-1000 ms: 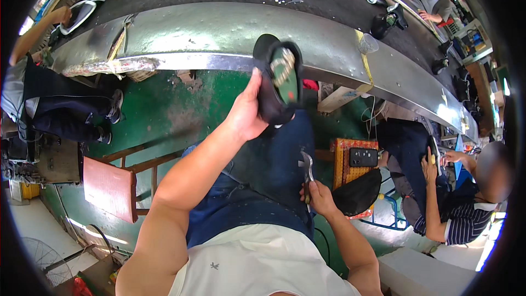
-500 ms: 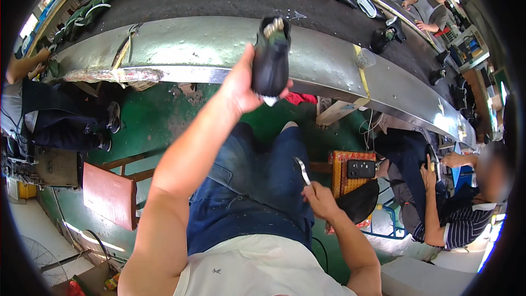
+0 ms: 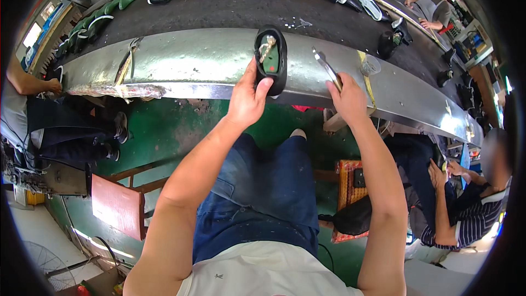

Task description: The person shapes a shoe upper onto a shoe form using pincers.

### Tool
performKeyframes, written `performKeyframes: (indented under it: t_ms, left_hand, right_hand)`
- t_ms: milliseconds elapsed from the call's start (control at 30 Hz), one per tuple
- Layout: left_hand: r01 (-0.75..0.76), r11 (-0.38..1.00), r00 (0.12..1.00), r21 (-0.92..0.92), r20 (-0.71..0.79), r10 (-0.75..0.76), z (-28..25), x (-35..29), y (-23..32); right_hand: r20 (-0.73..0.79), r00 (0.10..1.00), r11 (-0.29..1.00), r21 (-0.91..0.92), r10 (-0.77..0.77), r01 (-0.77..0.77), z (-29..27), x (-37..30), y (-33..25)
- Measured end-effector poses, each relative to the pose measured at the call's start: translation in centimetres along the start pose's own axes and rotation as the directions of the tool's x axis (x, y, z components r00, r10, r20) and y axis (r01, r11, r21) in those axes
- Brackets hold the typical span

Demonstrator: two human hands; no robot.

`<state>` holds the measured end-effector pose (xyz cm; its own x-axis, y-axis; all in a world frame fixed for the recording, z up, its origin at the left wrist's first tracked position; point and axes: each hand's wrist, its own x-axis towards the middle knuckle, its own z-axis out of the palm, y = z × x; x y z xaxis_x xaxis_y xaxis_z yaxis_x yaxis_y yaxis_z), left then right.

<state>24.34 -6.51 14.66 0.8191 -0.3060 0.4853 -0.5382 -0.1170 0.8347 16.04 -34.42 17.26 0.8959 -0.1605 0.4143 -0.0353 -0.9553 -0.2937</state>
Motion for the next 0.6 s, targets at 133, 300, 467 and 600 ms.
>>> performKeyframes:
  t_ms: [133,300,467,600]
  left_hand:
    - [-0.036,0.992,0.994,-0.124,-0.110,0.022,2.0,2.2,0.1]
    - [0.118,0.992,0.992,0.040,-0.041,-0.117,2.7,4.9,-1.0]
    - [0.241,0.964,0.970,-0.112,0.032,-0.239,4.0,10.5,-3.8]
    - [0.461,0.813,0.879,-0.356,0.060,-0.473,5.1,18.5,-5.9]
  right_hand:
    - [0.039,0.994,0.986,-0.136,0.099,-0.093,2.4,4.1,1.0]
    - [-0.120,0.993,0.997,-0.080,-0.021,0.012,4.2,4.8,3.2]
    - [-0.125,0.992,1.000,-0.008,-0.023,0.022,3.9,4.7,3.8]
    - [-0.117,0.992,0.999,0.025,-0.040,0.044,3.9,5.1,4.4]
